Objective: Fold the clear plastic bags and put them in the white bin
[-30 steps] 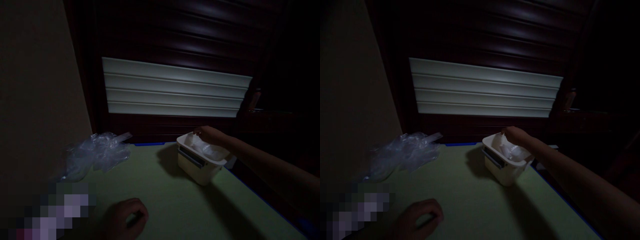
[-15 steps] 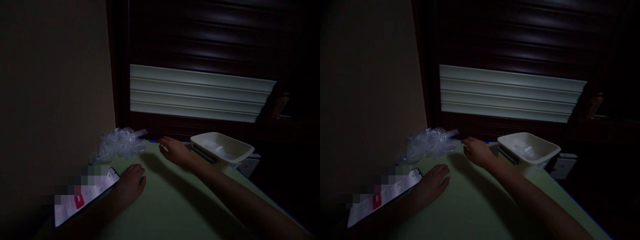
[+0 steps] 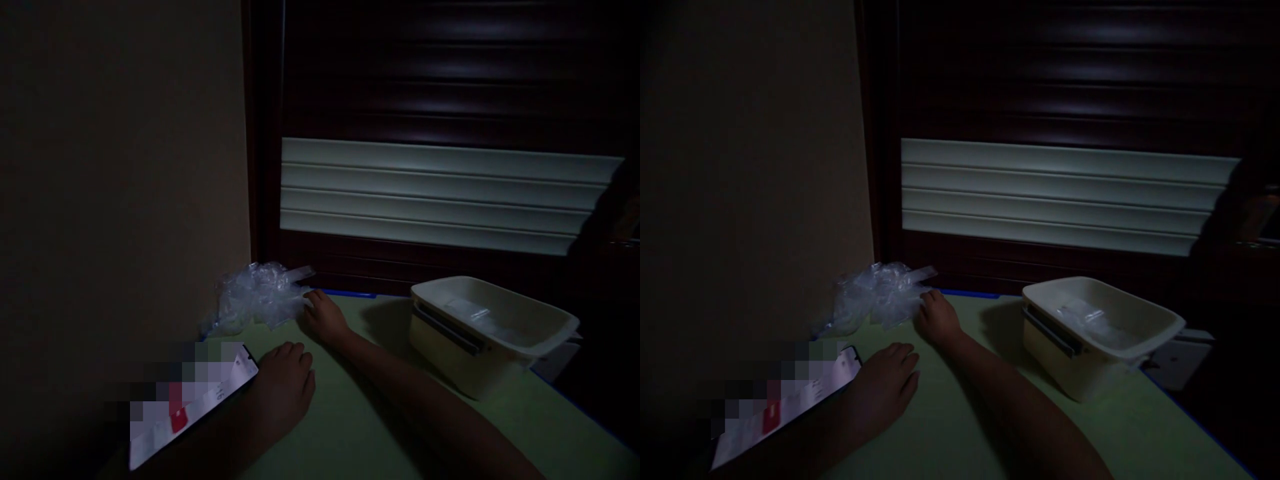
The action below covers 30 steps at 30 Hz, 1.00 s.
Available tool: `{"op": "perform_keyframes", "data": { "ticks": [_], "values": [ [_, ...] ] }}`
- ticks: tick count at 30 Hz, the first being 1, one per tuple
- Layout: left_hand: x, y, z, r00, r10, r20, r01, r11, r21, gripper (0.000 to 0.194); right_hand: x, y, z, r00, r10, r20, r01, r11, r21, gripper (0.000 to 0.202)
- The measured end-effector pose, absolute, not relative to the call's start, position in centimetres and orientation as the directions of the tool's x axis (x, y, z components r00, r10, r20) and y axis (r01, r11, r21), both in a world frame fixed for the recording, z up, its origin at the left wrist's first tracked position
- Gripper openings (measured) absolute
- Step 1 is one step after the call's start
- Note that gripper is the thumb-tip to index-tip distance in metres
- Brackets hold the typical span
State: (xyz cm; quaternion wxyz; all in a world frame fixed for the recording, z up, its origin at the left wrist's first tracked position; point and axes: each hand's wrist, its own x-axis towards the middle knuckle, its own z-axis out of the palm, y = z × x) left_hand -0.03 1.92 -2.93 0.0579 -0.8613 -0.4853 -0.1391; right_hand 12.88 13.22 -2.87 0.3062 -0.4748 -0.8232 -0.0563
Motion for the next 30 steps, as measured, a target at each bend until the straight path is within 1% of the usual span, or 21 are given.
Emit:
{"op": "perform_keyframes", "data": {
  "ticks": [5,10,15,19,22,25,27,30],
  "values": [
    [0.1,1.8,-2.9,0.48,0.83,0.284,0.858,-0.512,0.046,0.021,10.3,14.7,-1.8,-0.53,0.632,0.566,0.704,0.7,-0.122,0.029],
    [0.1,1.8,-2.8,0.469,0.837,0.28,0.859,-0.506,0.074,0.021,8.1,17.2,-0.9,-0.652,0.557,0.515,0.633,0.774,-0.035,0.031],
    [0.4,1.5,-2.2,0.464,0.859,0.218,0.867,-0.491,0.089,0.022,6.7,19.5,-0.6,-0.726,0.542,0.424,0.614,0.788,0.045,0.031],
    [0.6,1.3,-1.9,0.446,0.878,0.175,0.881,-0.465,0.087,0.022,6.3,20.0,-0.9,-0.737,0.569,0.364,0.629,0.775,0.062,0.029],
    [0.6,1.3,-2.1,0.443,0.874,0.2,0.879,-0.467,0.093,0.021,6.1,20.0,-1.0,-0.711,0.608,0.354,0.658,0.752,0.03,0.028],
    [0.6,1.4,-2.4,0.45,0.865,0.223,0.874,-0.478,0.091,0.021,6.1,19.9,-0.7,-0.659,0.644,0.389,0.684,0.728,-0.047,0.028],
    [0.5,1.5,-2.5,0.457,0.857,0.238,0.87,-0.487,0.083,0.021,6.4,19.8,-0.2,-0.597,0.671,0.44,0.696,0.706,-0.132,0.028],
    [0.4,1.6,-2.6,0.466,0.843,0.268,0.865,-0.498,0.062,0.021,7.5,19.3,0.8,-0.47,0.715,0.517,0.684,0.666,-0.299,0.028]
  ]
}}
